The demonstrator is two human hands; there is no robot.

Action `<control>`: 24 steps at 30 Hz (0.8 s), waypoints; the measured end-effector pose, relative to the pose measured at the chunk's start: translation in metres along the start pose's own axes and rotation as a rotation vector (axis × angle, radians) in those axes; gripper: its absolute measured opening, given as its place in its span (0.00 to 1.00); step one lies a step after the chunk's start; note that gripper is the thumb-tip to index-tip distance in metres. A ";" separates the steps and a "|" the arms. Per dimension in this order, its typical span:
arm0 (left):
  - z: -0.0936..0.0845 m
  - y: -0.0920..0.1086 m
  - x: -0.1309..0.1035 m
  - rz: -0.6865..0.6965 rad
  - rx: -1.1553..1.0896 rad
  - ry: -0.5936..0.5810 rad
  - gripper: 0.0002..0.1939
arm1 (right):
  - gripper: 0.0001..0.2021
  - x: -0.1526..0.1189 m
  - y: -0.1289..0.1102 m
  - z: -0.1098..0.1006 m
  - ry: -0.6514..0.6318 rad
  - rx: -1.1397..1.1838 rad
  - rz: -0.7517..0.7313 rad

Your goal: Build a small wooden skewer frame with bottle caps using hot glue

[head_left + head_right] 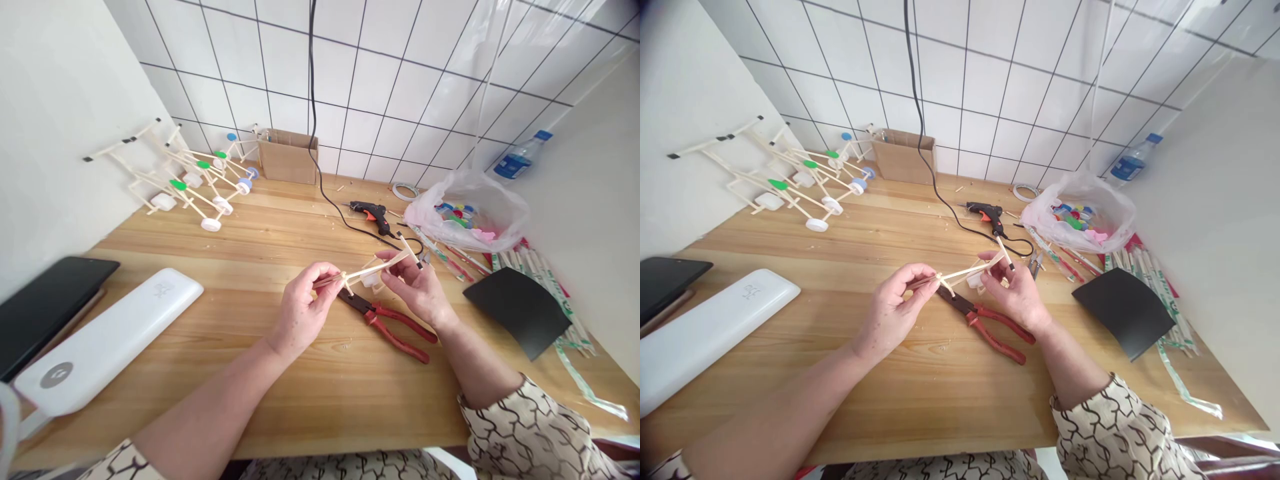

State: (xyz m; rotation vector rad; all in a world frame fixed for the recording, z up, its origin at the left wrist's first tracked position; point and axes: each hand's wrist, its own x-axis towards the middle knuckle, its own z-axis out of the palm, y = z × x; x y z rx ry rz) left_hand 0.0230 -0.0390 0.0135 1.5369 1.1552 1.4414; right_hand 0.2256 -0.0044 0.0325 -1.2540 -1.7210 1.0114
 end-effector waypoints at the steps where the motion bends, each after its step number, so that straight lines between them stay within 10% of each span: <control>1: 0.000 0.000 0.000 -0.003 0.001 0.000 0.02 | 0.16 0.000 -0.001 0.000 0.001 -0.002 0.000; 24: 0.000 0.003 0.000 -0.017 0.004 -0.011 0.01 | 0.16 0.000 -0.002 0.000 0.004 -0.014 0.002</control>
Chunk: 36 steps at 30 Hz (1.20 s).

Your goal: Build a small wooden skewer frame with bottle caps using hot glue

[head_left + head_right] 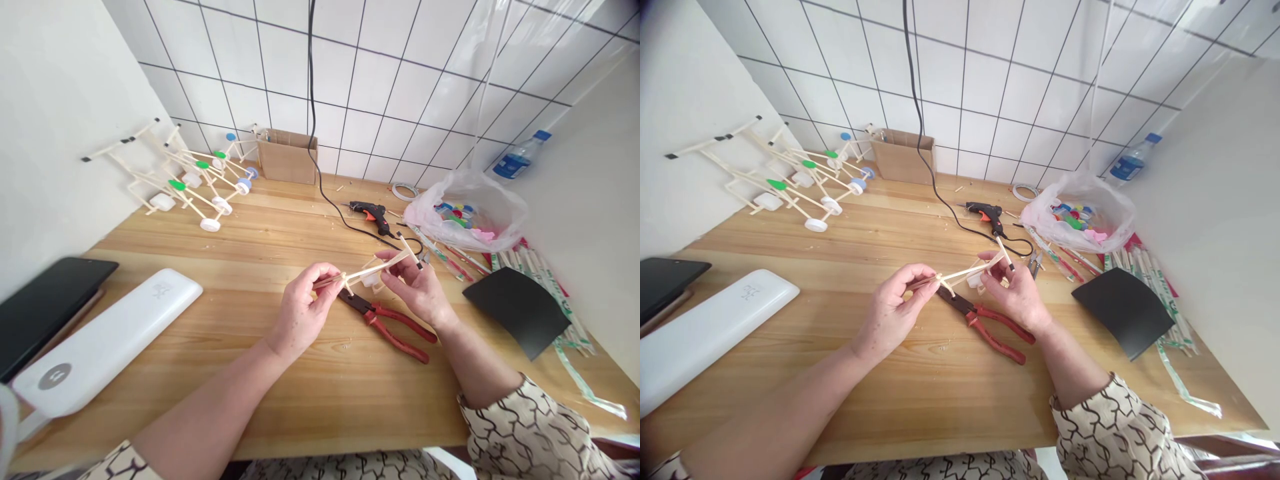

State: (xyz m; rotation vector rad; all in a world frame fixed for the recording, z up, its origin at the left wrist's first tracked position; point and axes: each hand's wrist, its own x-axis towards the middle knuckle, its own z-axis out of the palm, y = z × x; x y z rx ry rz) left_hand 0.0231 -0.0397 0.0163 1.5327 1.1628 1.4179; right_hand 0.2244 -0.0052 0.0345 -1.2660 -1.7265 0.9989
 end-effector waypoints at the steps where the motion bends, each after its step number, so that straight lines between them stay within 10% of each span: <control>1: 0.000 0.000 0.000 0.001 -0.003 0.001 0.01 | 0.16 0.000 0.000 0.000 -0.001 -0.001 -0.001; 36: 0.001 -0.003 -0.002 -0.029 0.015 0.014 0.06 | 0.17 0.000 0.000 -0.001 0.010 0.011 -0.008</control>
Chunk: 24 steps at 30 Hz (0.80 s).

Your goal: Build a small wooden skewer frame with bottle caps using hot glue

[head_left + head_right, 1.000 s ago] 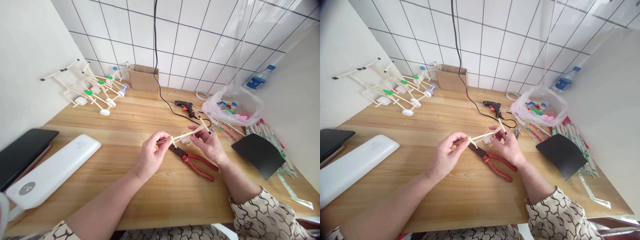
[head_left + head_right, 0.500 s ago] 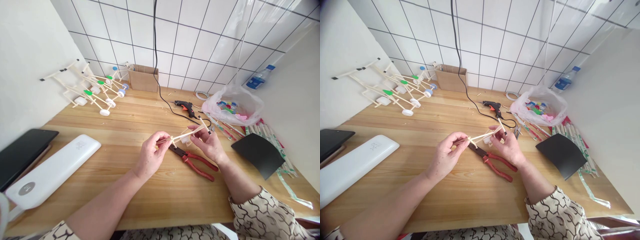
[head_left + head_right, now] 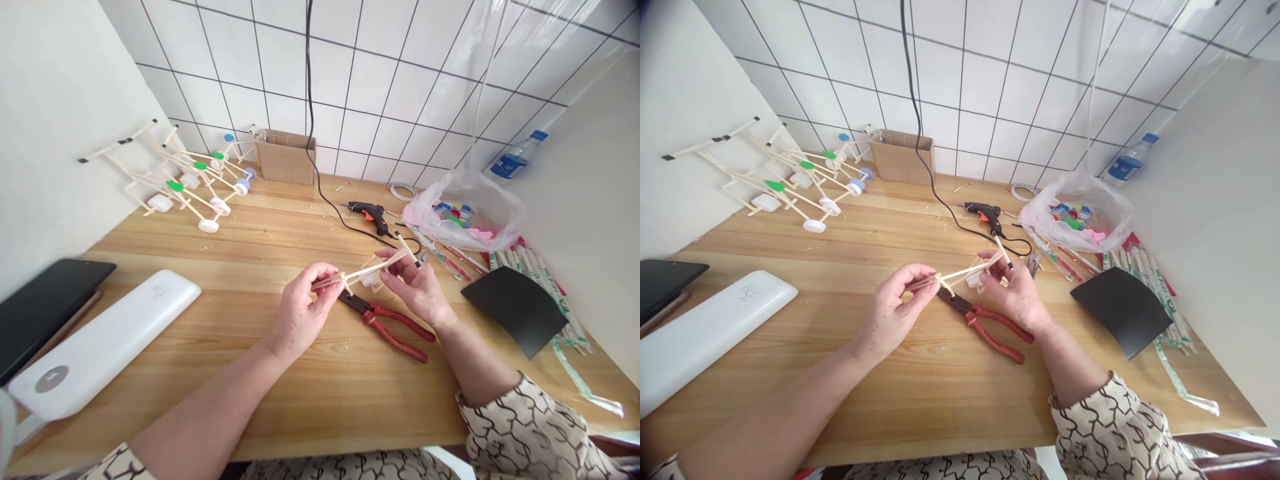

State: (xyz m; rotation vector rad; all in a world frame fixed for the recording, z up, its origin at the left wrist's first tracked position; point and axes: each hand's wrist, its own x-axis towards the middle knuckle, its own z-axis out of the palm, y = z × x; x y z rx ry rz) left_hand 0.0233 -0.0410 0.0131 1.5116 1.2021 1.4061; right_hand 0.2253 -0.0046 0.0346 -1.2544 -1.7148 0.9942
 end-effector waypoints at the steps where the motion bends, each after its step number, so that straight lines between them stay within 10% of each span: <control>1: 0.000 0.000 0.000 0.001 0.001 0.000 0.06 | 0.17 0.000 0.000 0.000 0.000 0.000 0.001; 24: 0.001 0.000 0.000 0.012 -0.005 0.009 0.03 | 0.26 -0.004 -0.037 -0.028 0.100 -0.344 -0.228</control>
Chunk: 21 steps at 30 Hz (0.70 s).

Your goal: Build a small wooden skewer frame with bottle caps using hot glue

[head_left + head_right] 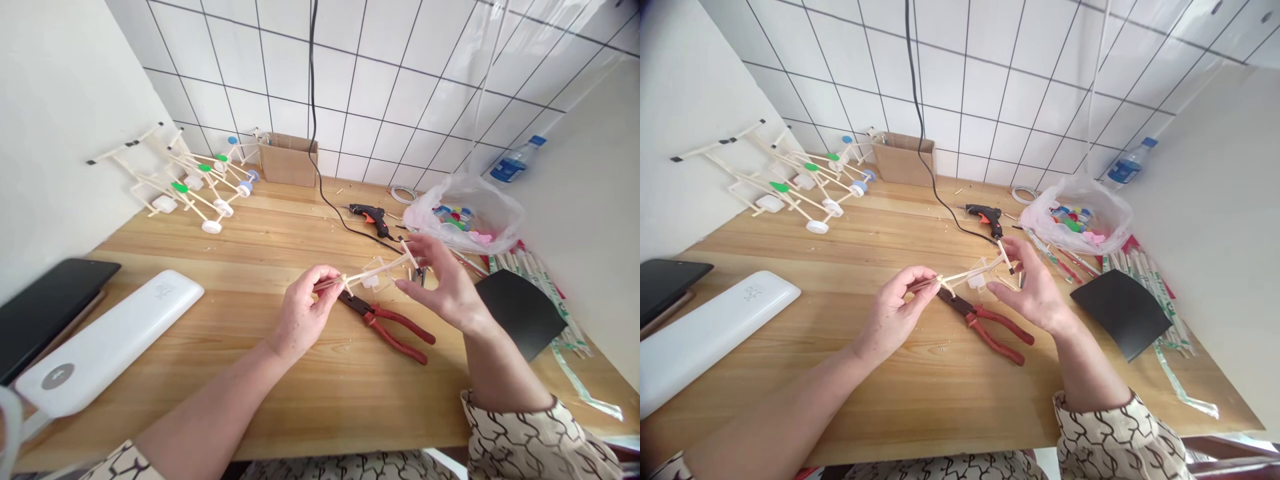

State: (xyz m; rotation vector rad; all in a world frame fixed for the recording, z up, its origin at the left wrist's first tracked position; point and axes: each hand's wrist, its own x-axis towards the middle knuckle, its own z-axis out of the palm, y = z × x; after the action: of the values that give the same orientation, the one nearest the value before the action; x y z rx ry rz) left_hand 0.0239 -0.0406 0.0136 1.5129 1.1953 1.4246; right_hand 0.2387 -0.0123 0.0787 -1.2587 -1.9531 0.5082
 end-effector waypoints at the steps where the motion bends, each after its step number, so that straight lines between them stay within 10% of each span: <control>1: 0.000 0.000 0.000 -0.001 0.003 0.003 0.03 | 0.25 -0.001 -0.002 -0.004 0.063 -0.025 -0.047; 5: 0.000 0.000 0.000 -0.004 -0.002 0.006 0.03 | 0.19 -0.009 -0.011 -0.002 0.236 -0.113 -0.185; 10: 0.000 0.000 0.001 -0.009 -0.014 0.014 0.04 | 0.11 -0.004 -0.024 0.028 -0.079 -0.260 -0.403; 21: 0.002 -0.004 0.001 -0.008 -0.047 0.031 0.05 | 0.10 0.001 -0.046 0.044 -0.229 -0.625 -0.502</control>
State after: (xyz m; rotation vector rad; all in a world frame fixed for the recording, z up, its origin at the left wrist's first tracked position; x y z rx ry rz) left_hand 0.0251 -0.0380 0.0102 1.4571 1.1769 1.4663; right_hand 0.1775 -0.0291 0.0810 -1.0152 -2.6308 -0.2469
